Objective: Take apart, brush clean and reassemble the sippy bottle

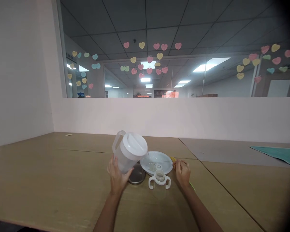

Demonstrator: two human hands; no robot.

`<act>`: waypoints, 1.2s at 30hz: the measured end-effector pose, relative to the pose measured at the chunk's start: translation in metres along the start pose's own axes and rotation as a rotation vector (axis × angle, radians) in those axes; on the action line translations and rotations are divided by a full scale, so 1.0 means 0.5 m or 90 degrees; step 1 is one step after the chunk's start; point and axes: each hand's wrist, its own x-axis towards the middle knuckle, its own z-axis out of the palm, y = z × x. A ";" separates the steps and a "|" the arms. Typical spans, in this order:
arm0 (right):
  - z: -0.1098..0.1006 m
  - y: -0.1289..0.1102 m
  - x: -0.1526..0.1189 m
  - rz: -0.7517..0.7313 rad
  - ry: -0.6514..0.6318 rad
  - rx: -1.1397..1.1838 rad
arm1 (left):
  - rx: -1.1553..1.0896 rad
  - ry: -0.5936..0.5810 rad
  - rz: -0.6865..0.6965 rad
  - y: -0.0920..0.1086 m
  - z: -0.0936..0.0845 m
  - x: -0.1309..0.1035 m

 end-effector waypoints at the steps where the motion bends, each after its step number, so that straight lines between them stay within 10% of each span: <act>1: 0.001 0.001 -0.001 0.020 -0.008 -0.009 | 0.009 0.000 -0.032 -0.001 0.000 0.001; 15: -0.042 0.070 0.029 0.430 -0.236 -0.268 | 0.022 -0.024 -0.216 0.008 -0.016 0.014; 36: -0.139 -0.035 -0.007 0.231 -0.635 -0.358 | 0.053 -0.037 -0.349 -0.003 -0.002 0.007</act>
